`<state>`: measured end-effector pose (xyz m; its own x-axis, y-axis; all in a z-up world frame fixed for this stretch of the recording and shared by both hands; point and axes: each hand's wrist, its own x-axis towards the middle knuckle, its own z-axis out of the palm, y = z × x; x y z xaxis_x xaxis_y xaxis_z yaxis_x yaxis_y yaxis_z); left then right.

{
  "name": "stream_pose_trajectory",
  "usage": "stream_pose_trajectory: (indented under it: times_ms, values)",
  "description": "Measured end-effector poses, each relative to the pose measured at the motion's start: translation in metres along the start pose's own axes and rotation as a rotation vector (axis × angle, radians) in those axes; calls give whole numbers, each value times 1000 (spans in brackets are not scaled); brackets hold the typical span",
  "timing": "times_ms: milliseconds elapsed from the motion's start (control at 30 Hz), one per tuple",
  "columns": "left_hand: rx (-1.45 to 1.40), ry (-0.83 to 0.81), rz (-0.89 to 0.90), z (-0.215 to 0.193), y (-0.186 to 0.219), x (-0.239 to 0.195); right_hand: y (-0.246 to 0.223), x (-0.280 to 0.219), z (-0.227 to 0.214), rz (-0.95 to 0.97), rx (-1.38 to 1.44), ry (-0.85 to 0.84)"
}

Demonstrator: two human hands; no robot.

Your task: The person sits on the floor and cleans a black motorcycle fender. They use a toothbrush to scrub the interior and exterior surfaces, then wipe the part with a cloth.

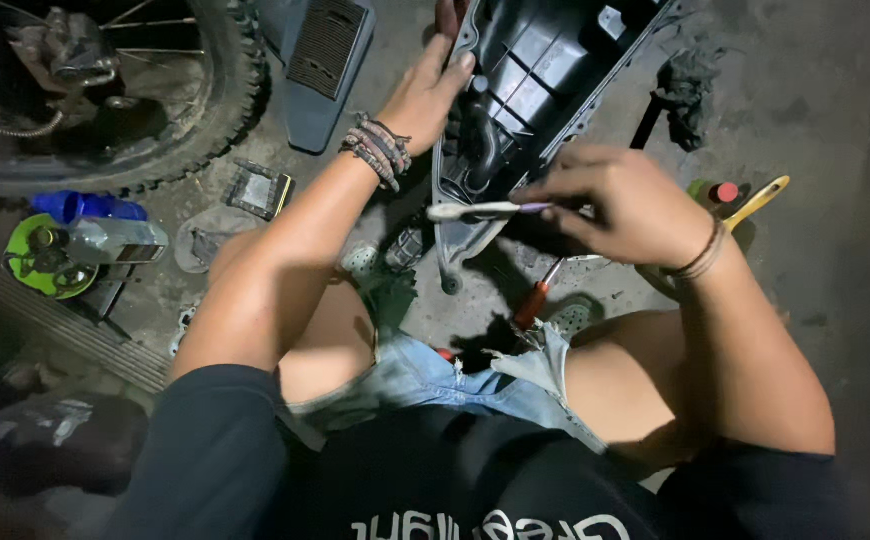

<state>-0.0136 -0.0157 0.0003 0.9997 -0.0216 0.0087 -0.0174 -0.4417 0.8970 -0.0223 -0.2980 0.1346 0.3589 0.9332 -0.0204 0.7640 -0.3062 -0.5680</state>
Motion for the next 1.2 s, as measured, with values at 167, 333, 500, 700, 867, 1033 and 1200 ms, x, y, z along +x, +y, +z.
stream_pose_trajectory:
  times_ms: [167,333,500,700,867,1033,1200]
  values:
    - [33,-45,-231,1,-5,-1,-18,-7,6,270,-199,-271]
    - [18,1,-99,8,4,-7,-52,-10,18,388,-453,-364]
    - [-19,116,82,11,17,-8,-50,-24,36,304,-296,-135]
    - [23,63,-130,11,-7,-1,-32,-23,1,345,-468,-347]
    - [163,46,-258,1,-18,5,9,-28,-1,537,-301,-391]
    - [257,84,-250,-1,-28,7,10,-38,-4,327,-258,-157]
    - [288,112,-54,-5,-7,2,46,-38,4,316,-251,-134]
